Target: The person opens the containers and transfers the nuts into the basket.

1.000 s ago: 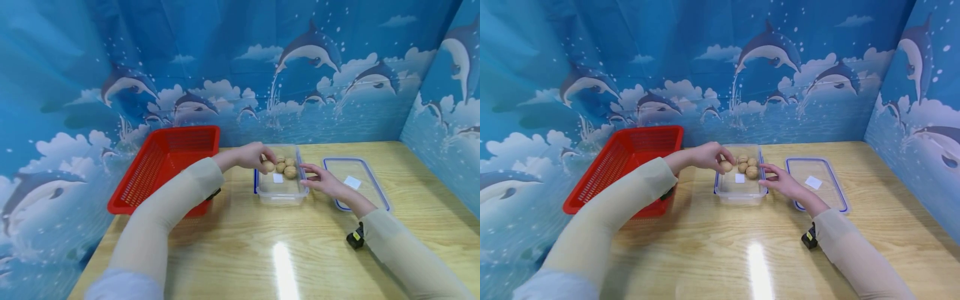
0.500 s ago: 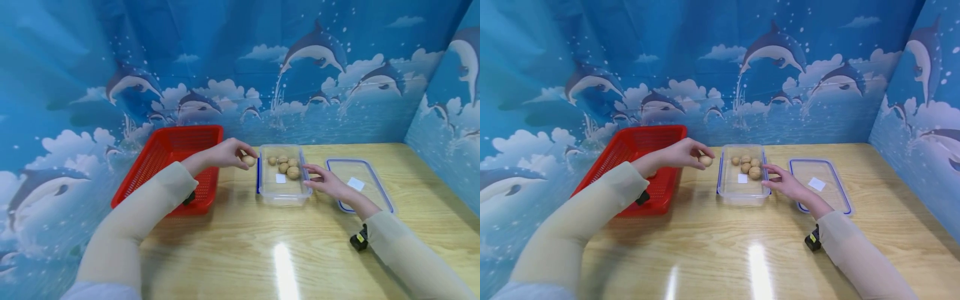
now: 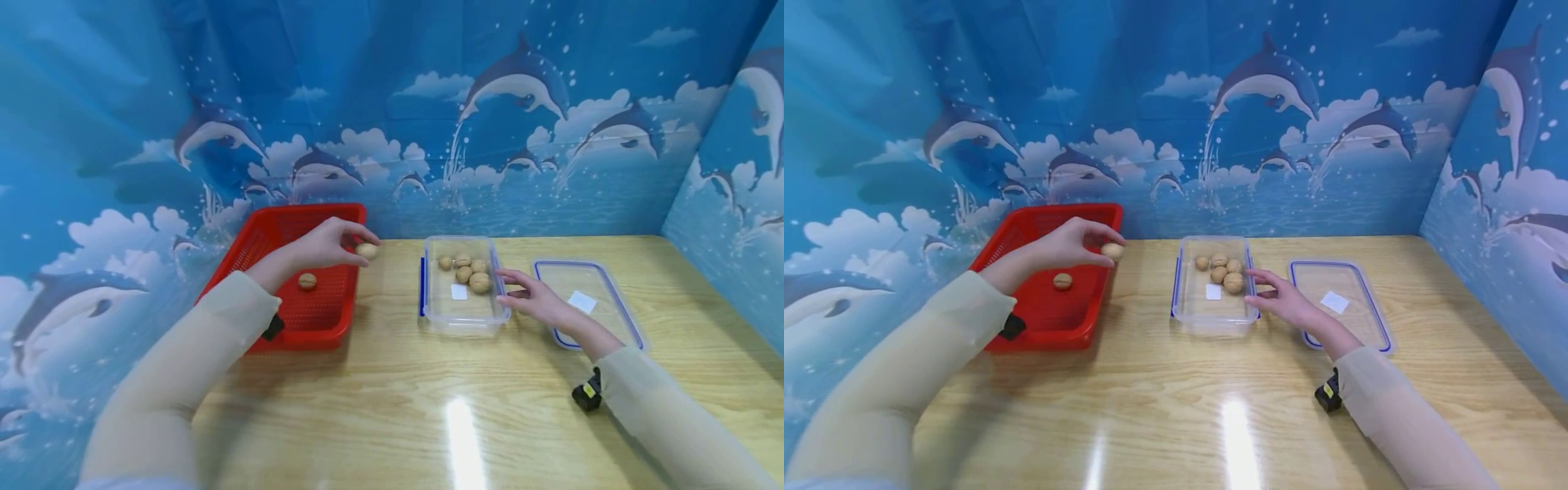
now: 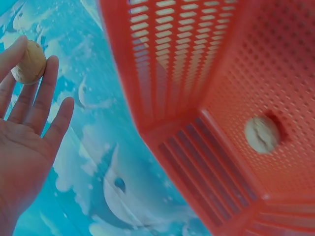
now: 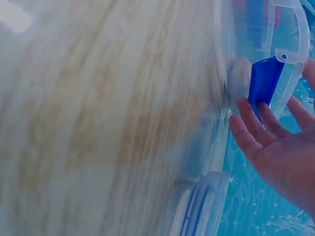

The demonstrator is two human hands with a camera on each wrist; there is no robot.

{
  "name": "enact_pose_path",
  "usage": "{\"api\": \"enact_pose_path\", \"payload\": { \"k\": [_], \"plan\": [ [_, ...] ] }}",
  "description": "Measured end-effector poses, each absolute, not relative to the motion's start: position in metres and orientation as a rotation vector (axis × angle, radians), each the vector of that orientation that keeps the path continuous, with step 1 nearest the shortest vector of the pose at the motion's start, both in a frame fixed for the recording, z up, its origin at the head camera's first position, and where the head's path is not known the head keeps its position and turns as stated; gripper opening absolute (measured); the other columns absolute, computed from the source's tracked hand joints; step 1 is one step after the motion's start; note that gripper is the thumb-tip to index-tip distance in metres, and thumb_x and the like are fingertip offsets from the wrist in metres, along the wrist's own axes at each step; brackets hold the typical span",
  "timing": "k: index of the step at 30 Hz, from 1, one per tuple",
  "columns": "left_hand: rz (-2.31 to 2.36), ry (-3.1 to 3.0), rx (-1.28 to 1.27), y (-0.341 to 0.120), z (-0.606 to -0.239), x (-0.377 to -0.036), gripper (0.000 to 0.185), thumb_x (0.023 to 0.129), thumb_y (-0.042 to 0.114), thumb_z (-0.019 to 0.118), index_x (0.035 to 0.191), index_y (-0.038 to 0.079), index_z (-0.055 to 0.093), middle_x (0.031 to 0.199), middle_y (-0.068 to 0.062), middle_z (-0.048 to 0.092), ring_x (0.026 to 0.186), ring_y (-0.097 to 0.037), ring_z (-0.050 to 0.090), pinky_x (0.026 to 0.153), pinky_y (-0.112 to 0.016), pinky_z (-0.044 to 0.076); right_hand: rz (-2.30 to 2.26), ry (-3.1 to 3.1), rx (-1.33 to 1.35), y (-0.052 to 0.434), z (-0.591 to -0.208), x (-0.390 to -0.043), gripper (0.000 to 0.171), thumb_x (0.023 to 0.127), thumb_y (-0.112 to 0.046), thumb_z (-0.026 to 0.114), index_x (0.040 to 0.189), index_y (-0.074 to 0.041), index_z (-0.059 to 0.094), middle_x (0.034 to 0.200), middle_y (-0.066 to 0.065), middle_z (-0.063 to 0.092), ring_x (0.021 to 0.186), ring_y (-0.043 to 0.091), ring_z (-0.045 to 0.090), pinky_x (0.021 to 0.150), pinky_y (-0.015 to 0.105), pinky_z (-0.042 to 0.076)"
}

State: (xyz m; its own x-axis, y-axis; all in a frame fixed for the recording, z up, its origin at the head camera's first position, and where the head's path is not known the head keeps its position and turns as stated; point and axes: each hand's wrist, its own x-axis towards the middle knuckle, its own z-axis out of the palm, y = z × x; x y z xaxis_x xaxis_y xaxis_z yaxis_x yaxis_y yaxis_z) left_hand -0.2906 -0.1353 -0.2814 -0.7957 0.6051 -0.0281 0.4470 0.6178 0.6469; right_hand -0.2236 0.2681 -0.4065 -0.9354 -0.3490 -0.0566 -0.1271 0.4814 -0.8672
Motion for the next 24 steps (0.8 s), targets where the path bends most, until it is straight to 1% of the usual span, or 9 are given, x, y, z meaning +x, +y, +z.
{"api": "enact_pose_path", "payload": {
  "k": [5,15,18,21,24],
  "plan": [
    [0.982,2.627,0.776,-0.160,-0.286,-0.285,0.039,0.083,0.013,0.078,0.121,0.013,0.067,0.116,-0.004,0.065,0.103,-0.024,0.059,0.084,-0.036,0.054,-1.426,2.513,-0.405,0.267,-0.406,-0.223,0.068,0.099,-0.025,0.059,0.153,-0.004,0.023,0.147,0.033,0.027,0.128,0.052,0.038,0.099,0.056,0.041],
    [0.998,2.679,0.681,-0.191,-0.300,-0.277,0.042,0.083,0.015,0.078,0.123,0.014,0.066,0.119,-0.004,0.064,0.102,-0.024,0.059,0.081,-0.037,0.055,-1.415,2.521,-0.395,0.267,-0.406,-0.224,0.068,0.099,-0.025,0.058,0.153,-0.004,0.022,0.147,0.034,0.026,0.128,0.053,0.037,0.098,0.057,0.041],
    [1.024,2.669,0.653,-0.202,-0.302,-0.273,0.040,0.084,0.014,0.077,0.122,0.014,0.066,0.116,-0.006,0.065,0.099,-0.026,0.061,0.081,-0.039,0.055,-1.415,2.520,-0.397,0.267,-0.406,-0.224,0.068,0.099,-0.025,0.058,0.153,-0.004,0.022,0.147,0.034,0.026,0.128,0.053,0.037,0.098,0.057,0.041],
    [1.047,2.653,0.621,-0.214,-0.304,-0.270,0.039,0.085,0.015,0.076,0.123,0.013,0.066,0.110,-0.007,0.067,0.094,-0.028,0.062,0.080,-0.039,0.055,-1.424,2.513,-0.399,0.266,-0.406,-0.223,0.068,0.099,-0.025,0.058,0.153,-0.004,0.022,0.147,0.034,0.025,0.128,0.053,0.037,0.098,0.057,0.041],
    [1.028,2.666,0.600,-0.224,-0.306,-0.268,0.040,0.085,0.017,0.077,0.123,0.013,0.065,0.105,-0.006,0.069,0.092,-0.027,0.063,0.078,-0.039,0.055,-1.436,2.501,-0.398,0.267,-0.406,-0.223,0.068,0.099,-0.024,0.058,0.153,-0.003,0.021,0.147,0.034,0.024,0.128,0.053,0.036,0.099,0.058,0.041]
  ]
}}
